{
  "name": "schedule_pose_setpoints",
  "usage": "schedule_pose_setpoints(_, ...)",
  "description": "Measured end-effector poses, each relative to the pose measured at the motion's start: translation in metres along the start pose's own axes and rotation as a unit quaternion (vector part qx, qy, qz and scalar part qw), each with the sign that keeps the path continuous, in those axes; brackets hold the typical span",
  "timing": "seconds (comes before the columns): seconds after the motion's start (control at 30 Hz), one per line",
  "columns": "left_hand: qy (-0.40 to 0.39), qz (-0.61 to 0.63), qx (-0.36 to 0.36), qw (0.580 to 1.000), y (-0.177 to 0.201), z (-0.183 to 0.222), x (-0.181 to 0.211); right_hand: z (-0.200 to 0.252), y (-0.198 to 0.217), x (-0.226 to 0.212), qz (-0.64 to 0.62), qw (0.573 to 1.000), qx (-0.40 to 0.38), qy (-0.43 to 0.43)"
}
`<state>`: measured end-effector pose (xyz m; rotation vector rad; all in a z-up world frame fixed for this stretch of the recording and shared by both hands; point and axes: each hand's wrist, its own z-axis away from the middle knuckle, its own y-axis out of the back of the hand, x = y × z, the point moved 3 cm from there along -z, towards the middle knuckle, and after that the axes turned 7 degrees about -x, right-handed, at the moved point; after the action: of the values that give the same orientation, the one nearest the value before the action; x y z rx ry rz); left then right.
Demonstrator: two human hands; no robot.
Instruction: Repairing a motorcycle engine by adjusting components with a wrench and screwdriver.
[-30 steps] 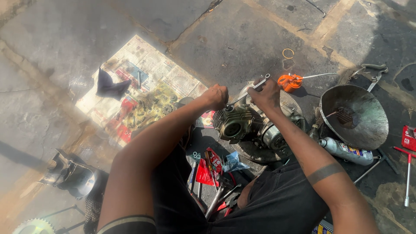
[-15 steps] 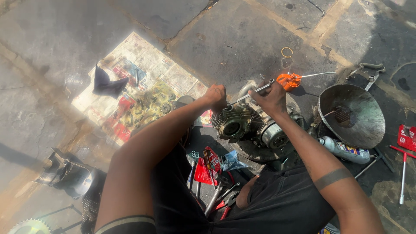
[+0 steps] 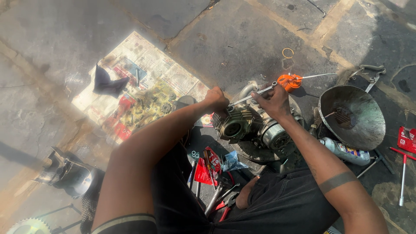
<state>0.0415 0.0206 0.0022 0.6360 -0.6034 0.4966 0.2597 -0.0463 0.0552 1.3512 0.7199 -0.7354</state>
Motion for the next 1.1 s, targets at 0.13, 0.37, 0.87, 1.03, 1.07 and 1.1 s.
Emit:
schedule_pose_setpoints(0.13, -0.142, -0.446, -0.047, 0.883, -0.011, 0.0, 0.01, 0.001, -0.001, -0.003, -0.009, 1.0, 0.003, 0.004)
schedule_pose_setpoints(0.37, -0.136, -0.195, 0.072, 0.969, -0.024, -0.044, -0.016, -0.001, -0.006, 0.003, -0.006, 1.0, -0.006, 0.019)
schedule_pose_setpoints(0.87, -0.005, -0.05, -0.062, 0.997, 0.004, 0.033, 0.018, -0.025, -0.01, 0.037, -0.127, 0.991, -0.027, -0.029)
schedule_pose_setpoints(1.03, -0.029, -0.226, -0.05, 0.973, -0.003, 0.023, 0.02, -0.021, -0.011, 0.031, -0.144, 0.988, -0.043, 0.026)
schedule_pose_setpoints(1.07, -0.031, -0.226, -0.059, 0.972, -0.006, 0.022, 0.02, -0.02, -0.011, 0.033, -0.143, 0.989, -0.04, 0.016)
schedule_pose_setpoints(1.1, 0.008, -0.106, -0.017, 0.994, -0.003, 0.022, 0.018, -0.02, -0.011, 0.033, -0.143, 0.988, -0.044, 0.03)
